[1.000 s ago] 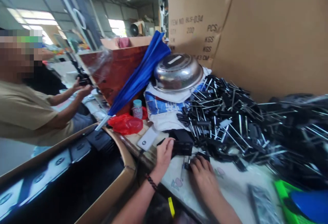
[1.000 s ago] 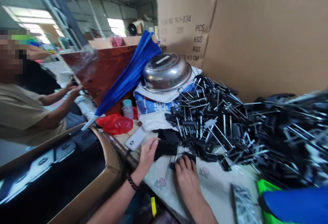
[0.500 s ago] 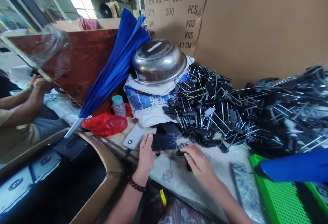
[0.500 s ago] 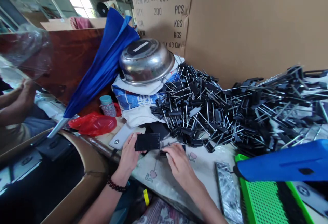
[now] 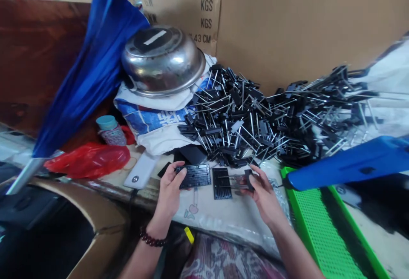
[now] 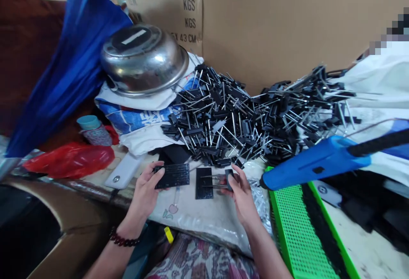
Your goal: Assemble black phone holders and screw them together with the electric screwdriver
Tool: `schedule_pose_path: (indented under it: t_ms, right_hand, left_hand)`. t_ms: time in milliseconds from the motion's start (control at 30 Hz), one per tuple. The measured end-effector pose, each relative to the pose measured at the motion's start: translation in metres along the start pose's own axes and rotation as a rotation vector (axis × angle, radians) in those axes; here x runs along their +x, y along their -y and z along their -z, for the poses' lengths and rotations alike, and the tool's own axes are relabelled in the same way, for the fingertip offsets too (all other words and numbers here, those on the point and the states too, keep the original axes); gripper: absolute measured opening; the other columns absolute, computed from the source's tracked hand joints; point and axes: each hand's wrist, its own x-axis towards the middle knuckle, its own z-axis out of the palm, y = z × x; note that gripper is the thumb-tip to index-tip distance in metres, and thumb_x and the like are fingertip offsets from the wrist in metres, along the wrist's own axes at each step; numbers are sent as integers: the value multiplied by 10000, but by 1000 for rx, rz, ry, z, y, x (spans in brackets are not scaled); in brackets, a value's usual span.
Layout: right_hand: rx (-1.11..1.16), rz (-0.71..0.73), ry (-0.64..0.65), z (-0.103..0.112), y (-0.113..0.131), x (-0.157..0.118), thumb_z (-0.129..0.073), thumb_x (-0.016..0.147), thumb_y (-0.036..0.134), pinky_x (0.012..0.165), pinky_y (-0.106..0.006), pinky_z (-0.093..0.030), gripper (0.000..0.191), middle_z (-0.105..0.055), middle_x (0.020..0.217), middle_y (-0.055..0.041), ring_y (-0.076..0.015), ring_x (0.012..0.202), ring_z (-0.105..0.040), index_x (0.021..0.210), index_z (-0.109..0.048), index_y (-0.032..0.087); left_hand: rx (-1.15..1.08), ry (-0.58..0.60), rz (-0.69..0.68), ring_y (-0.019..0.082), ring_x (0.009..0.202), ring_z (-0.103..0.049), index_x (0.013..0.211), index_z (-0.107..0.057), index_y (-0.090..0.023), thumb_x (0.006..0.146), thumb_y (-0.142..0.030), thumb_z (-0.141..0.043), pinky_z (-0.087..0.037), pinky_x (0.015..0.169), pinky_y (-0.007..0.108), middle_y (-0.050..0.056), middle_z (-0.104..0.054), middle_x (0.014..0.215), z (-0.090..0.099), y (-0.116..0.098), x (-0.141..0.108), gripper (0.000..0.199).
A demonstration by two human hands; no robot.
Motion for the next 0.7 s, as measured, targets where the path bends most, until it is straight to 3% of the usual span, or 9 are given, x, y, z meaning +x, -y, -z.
schedule_pose_path:
  t_ms: [167,300,367,467,600,700]
  right_hand:
    - [-388,110,46,25,-10,-6,-574,822,323,716,-357,-590,475,-564,1229,-76,-218,923,-641,1290,-508,279]
    - [-715,379,173,41,-23,-4,-465,775,139,851,-375,-573,490,-291,1503,-112,-286,1284,-462,1253,-537,221]
    - [-891,532,186,46,-31,-3,-431,747,83,937,-426,-538,549,-313,1498,-127,-295,1359,-378,1275,-518,205]
    - [-1086,734,194,48,-34,-2,-402,768,42,1054,-486,-446,580,-444,1410,-131,-271,1327,-434,1317,-477,212]
    - [-1145,877,146,45,-16,-3,-416,869,95,951,-425,-521,433,-570,1247,-127,-252,1162,-575,1272,-512,218]
    - [-1129,846,129,44,6,-8,-461,923,208,880,-403,-532,283,-645,1089,-110,-255,1021,-625,1183,-573,208]
  left_hand:
    - [-29,58,33,107,614,-547,830,-550,-193,578,-334,-813,-469,538,197,-38,-599,707,-3,10,1,391]
    - [-5,106,85,133,729,-602,910,-572,-184,555,-260,-822,-488,663,234,-4,-659,818,-7,18,0,440]
    - [0,128,137,146,749,-616,976,-601,-175,545,-231,-818,-487,675,248,7,-667,839,-10,20,-3,485]
    - [-51,157,245,184,799,-642,984,-654,-144,513,-216,-824,-496,704,274,48,-690,884,-17,19,-8,506]
    - [-112,169,379,167,709,-639,857,-672,-133,490,-230,-849,-494,646,265,48,-704,821,-24,15,-12,419]
    - [-148,129,373,140,634,-616,809,-632,-167,508,-261,-853,-476,588,245,-9,-671,721,-25,15,-12,385]
